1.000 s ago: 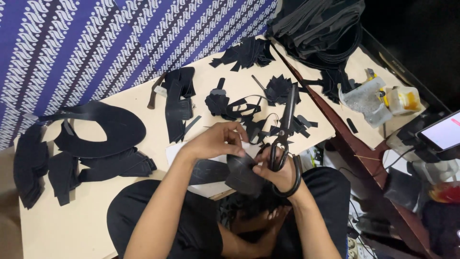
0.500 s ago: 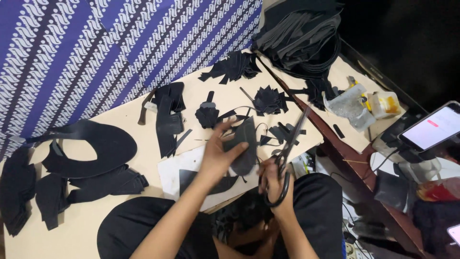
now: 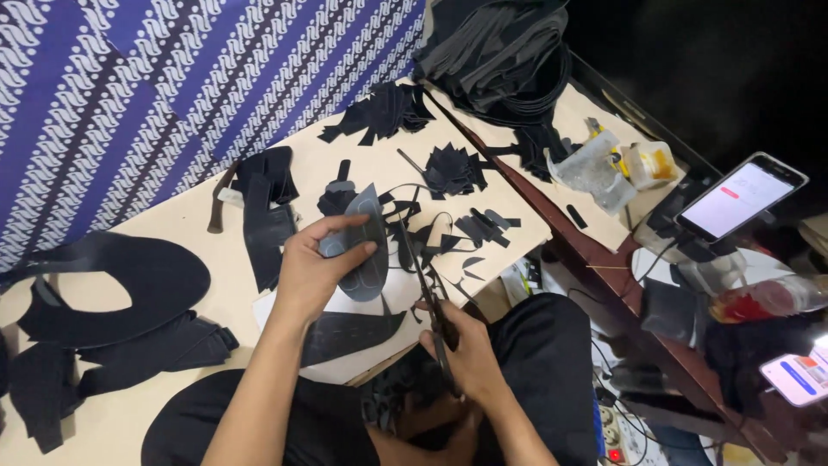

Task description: The person uses shears to cut a black fabric piece into smaller shapes on a cluttered table. They repeatedly trim edges and separate cut pieces, working one item at a time.

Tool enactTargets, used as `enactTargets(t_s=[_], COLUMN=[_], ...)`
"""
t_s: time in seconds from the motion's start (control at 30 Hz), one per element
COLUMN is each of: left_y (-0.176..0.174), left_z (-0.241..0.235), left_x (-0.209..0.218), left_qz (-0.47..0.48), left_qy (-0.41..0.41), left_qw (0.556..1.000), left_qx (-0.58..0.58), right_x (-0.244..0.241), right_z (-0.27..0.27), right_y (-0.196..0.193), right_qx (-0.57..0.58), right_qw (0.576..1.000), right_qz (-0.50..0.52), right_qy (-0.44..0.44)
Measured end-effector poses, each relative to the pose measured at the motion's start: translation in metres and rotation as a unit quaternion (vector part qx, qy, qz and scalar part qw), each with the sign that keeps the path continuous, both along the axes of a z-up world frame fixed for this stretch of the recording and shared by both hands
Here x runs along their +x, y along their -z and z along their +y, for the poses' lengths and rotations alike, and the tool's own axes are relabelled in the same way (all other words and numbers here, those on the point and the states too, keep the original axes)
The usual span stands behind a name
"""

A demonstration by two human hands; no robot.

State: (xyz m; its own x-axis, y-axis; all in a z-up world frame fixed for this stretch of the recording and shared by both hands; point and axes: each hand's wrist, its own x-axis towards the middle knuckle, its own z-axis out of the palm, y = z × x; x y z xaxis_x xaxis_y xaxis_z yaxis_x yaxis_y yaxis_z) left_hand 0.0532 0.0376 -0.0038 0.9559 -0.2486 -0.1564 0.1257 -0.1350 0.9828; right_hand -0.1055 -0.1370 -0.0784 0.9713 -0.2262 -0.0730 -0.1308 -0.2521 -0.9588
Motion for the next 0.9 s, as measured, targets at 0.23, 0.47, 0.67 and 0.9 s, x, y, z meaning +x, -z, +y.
enactTargets(t_s=[0.23, 0.47, 0.67, 0.9], left_y=[0.004, -0.002, 0.001, 0.0], left_z=[0.003, 0.004, 0.004, -0.004], left_x=[0.003, -0.005, -0.008, -0.016], left_qz=[-0.061, -0.117, -0.149, -0.137], left_qy=[0.029, 0.101, 0.089, 0.07], left_qw=[0.998, 0.988, 0.985, 0.988], left_qx=[0.0, 0.005, 0.011, -0.002], right_x=[-0.006, -0.012, -0.011, -0.004], right_z=[0.003, 0.006, 0.017, 0.023], right_y=[0.006, 0.06, 0.037, 0.05], right_qx=[0.096, 0.214, 0.185, 0.23], right_qw=[0.995, 0.976, 0.981, 0.97], right_qz=[0.027, -0.028, -0.009, 0.072], right_qy=[0.008, -0.023, -0.055, -0.039])
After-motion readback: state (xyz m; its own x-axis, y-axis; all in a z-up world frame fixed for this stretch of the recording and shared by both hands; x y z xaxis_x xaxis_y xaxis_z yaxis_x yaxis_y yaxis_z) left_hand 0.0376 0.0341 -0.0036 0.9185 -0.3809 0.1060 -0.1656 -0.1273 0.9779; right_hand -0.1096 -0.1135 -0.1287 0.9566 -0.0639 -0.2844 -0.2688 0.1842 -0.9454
